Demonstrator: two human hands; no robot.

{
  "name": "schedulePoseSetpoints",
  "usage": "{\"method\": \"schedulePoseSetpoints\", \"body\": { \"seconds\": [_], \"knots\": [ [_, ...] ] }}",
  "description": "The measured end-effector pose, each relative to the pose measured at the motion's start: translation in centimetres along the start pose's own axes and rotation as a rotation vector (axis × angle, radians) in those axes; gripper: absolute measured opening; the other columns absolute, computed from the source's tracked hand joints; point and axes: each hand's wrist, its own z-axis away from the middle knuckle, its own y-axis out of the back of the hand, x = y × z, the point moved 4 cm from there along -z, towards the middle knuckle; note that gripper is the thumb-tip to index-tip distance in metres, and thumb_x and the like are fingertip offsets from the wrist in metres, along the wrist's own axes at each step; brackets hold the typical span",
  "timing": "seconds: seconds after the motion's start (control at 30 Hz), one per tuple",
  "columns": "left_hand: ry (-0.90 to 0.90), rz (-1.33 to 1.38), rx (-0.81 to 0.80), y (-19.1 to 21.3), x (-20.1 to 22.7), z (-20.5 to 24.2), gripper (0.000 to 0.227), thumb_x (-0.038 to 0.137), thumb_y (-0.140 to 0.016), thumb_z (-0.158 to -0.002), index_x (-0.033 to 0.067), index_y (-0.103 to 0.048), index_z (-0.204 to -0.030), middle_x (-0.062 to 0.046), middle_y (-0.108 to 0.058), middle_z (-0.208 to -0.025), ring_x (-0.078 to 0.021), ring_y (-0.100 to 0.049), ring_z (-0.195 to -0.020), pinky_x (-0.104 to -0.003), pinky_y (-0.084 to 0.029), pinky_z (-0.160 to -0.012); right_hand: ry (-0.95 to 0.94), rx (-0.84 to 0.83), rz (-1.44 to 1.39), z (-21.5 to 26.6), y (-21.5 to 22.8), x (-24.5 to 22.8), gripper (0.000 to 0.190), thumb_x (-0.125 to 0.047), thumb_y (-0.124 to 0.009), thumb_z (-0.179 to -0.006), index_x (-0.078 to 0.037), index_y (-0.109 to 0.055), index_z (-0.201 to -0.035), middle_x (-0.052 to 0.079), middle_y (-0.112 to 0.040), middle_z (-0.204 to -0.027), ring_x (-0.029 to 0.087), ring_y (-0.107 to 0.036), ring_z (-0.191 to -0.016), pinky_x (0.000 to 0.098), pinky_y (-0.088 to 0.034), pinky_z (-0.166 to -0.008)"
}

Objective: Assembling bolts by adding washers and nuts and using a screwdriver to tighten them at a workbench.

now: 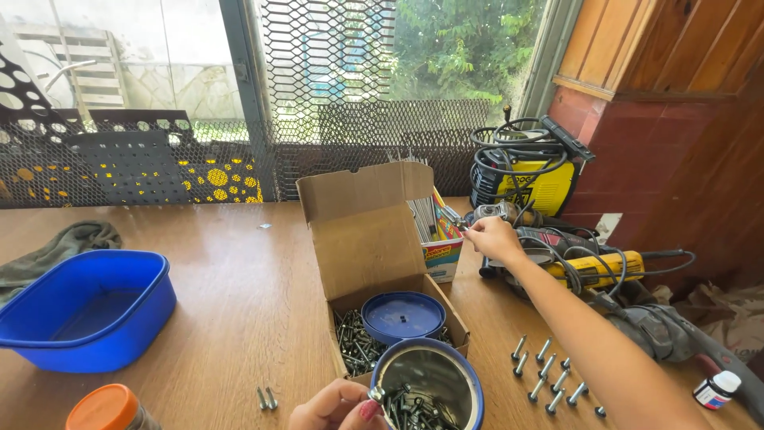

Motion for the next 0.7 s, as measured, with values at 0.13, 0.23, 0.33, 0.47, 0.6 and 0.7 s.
{"method": "schedulePoseSetpoints", "body": {
  "seconds": [0.13,0.23,0.33,0.47,0.6,0.7],
  "knots": [
    [-0.032,0.066,0.029,-0.1,1.8,0.7,0.013,-0.007,-0.079,-0.085,-0.0189,-0.077,-0.081,-0.034,-0.079,-0.061,-0.0346,-0.069,-0.049,-0.033,-0.047,-0.049,0.036,-0.002,-0.095,-2.1,-1.2,0.4,0.028,-0.025,-0.06,-0.086,-0.013,-0.08,-0.072,-0.001,-0.077,-0.072,0.017,-0.067,-0.073,0.0389,-0.05,-0.07],
    [-0.014,0.091,-0.019,-0.6,2.8,1.3,0.012,-0.006,-0.076,-0.087,-0.018,-0.077,-0.085,-0.035,-0.082,-0.066,-0.0363,-0.074,-0.052,-0.034,-0.051,-0.05,-0.035,-0.041,-0.193,-2.9,-1.9,-1.7,0.025,-0.023,-0.064,-0.089,-0.005,-0.081,-0.09,0.008,-0.074,-0.078,0.021,-0.058,-0.06,0.0325,-0.047,-0.05],
    [-0.012,0.06,-0.047,-0.7,3.3,1.5,0.011,-0.005,-0.077,-0.087,-0.016,-0.077,-0.086,-0.034,-0.084,-0.067,-0.0353,-0.076,-0.052,-0.033,-0.054,-0.051,0.006,0.041,-0.056,-7.2,-4.5,-1.7,0.023,-0.03,-0.063,-0.09,-0.014,-0.079,-0.089,0.008,-0.077,-0.102,0.029,-0.069,-0.091,0.0458,-0.049,-0.076],
    [-0.143,0.062,-0.034,-0.4,2.8,1.4,0.012,-0.004,-0.078,-0.086,-0.0144,-0.079,-0.081,-0.03,-0.082,-0.063,-0.0295,-0.074,-0.05,-0.029,-0.05,-0.049,0.029,0.033,-0.098,-13.2,-9.9,-0.7,0.029,-0.025,-0.05,-0.089,-0.011,-0.074,-0.081,0.007,-0.08,-0.101,0.032,-0.067,-0.108,0.0486,-0.046,-0.095],
    [-0.204,0.074,-0.053,-0.3,3.2,1.4,0.01,-0.003,-0.078,-0.087,-0.0131,-0.079,-0.083,-0.026,-0.081,-0.065,-0.0268,-0.074,-0.053,-0.029,-0.054,-0.052,0.194,0.096,0.11,-24.0,-18.5,4.3,0.047,-0.039,-0.049,-0.101,0.003,-0.068,-0.103,0.033,-0.069,-0.116,0.055,-0.062,-0.114,0.0575,-0.046,-0.1],
    [-0.175,0.122,-0.069,-0.1,3.1,1.3,0.01,-0.004,-0.076,-0.088,-0.0133,-0.076,-0.085,-0.028,-0.082,-0.069,-0.0277,-0.074,-0.057,-0.03,-0.055,-0.057,0.178,-0.037,0.22,-25.4,-20.0,4.3,0.058,-0.043,-0.044,-0.102,0.008,-0.063,-0.121,0.032,-0.063,-0.13,0.051,-0.059,-0.125,0.0547,-0.045,-0.106]
  ]
}}
